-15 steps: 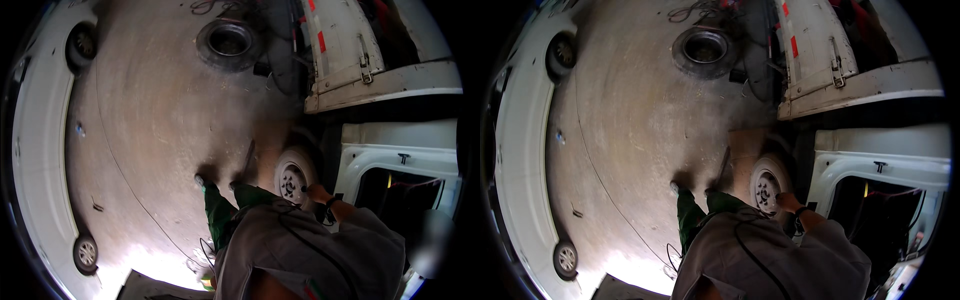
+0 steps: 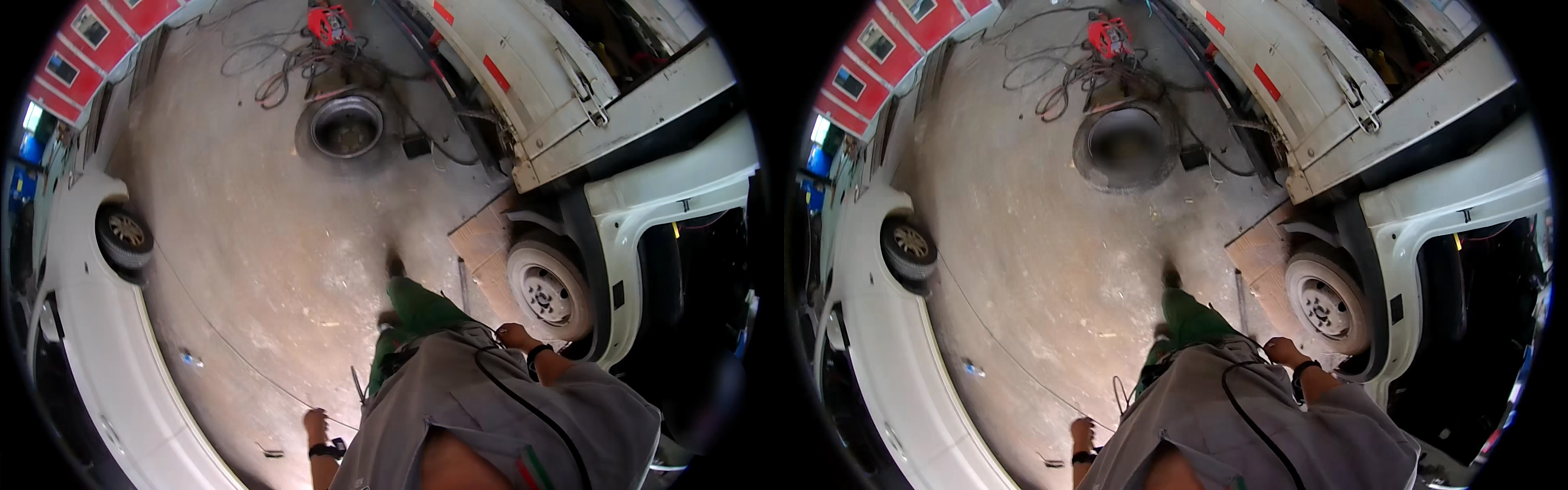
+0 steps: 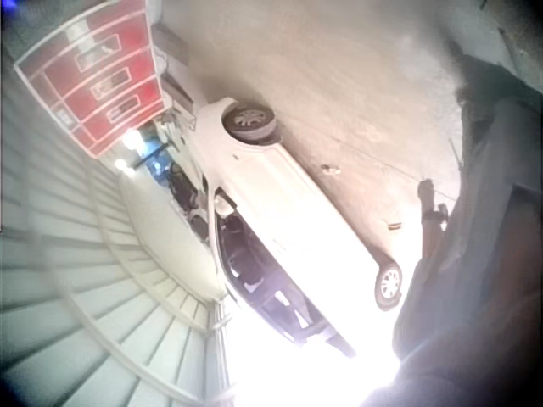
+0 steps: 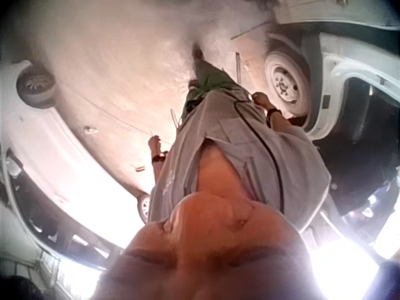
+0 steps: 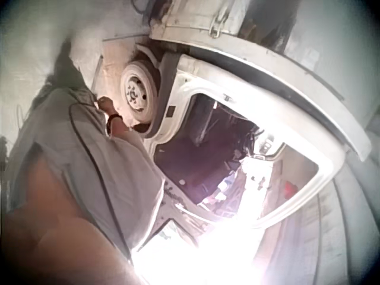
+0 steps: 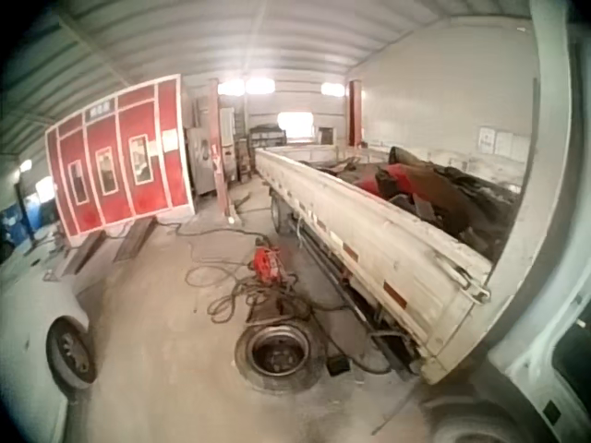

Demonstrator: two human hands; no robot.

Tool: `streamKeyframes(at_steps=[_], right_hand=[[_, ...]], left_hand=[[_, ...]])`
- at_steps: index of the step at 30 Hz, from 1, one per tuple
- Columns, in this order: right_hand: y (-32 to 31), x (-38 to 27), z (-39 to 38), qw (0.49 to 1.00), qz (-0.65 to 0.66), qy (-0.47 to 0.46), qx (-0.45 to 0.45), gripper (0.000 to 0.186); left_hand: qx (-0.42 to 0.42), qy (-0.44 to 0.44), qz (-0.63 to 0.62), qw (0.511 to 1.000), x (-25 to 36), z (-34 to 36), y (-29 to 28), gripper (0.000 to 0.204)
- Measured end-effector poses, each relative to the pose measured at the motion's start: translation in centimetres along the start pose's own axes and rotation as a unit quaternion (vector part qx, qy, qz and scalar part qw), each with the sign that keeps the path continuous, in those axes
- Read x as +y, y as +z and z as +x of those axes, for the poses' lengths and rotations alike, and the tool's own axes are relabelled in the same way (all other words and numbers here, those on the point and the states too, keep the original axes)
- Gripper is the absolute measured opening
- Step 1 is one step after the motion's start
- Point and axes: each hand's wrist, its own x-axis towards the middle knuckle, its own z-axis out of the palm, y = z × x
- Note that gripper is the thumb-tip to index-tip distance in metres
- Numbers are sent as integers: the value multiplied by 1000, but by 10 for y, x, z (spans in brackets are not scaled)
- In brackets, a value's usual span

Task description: The person removes various interior panels from the passenger side and dashboard of a truck, using their hands and occasionally a tool to pry off plastic covers and remove paper documents from a storage folder.

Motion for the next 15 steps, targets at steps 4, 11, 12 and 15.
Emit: streamKeyframes(at_steps=[4,11,12,15], right_hand=[[-33,-9,49,978,172,96,67,23],[-196,-86,195,884,320,141,310,15],[-230,-94,203,895,220,131,365,17],[-346,-145,224,859,204,123,453,18]], left_hand=[[84,99,-92,987,162,53,-69,19],[35,96,63,993,262,98,-88,21],[-1,38,71,997,289,92,-79,22],[-77,86,199,973,329,103,-53,23]])
